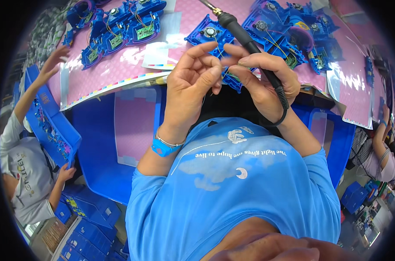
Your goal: The recorder is soldering electrical components onto blue plastic toy parts at a factory workbench.
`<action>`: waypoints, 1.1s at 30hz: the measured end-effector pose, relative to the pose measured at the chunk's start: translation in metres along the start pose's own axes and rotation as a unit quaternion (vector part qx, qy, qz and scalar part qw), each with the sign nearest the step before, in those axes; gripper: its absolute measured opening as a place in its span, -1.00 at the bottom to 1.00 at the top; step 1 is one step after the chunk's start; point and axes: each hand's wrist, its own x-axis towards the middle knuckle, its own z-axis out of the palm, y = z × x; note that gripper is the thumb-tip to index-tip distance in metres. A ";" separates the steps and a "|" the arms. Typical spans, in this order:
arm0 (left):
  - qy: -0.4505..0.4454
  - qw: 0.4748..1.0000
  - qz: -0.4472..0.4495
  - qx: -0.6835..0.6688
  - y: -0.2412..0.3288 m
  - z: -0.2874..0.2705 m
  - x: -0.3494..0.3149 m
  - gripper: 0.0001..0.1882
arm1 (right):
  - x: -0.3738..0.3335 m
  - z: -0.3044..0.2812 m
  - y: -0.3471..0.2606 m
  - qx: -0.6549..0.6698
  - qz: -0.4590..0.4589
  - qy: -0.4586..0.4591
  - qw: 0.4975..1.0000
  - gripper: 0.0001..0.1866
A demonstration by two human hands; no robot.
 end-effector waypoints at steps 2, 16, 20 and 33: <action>0.021 1.000 0.003 -0.014 0.001 0.002 -0.002 -0.66 | -0.002 -0.001 0.007 -0.005 -0.007 -0.013 1.000 -0.70; 0.176 0.803 0.263 0.506 -0.002 -0.034 0.024 -0.90 | -0.013 -0.035 -0.022 -0.061 -0.015 0.028 0.998 -0.74; 0.156 0.787 0.296 0.518 -0.011 -0.037 0.030 -0.88 | -0.015 -0.037 -0.027 -0.085 0.001 0.005 0.996 -0.77; 0.150 0.768 0.325 0.532 -0.017 -0.040 0.033 -0.88 | -0.016 -0.036 -0.014 -0.091 0.022 -0.018 0.995 -0.73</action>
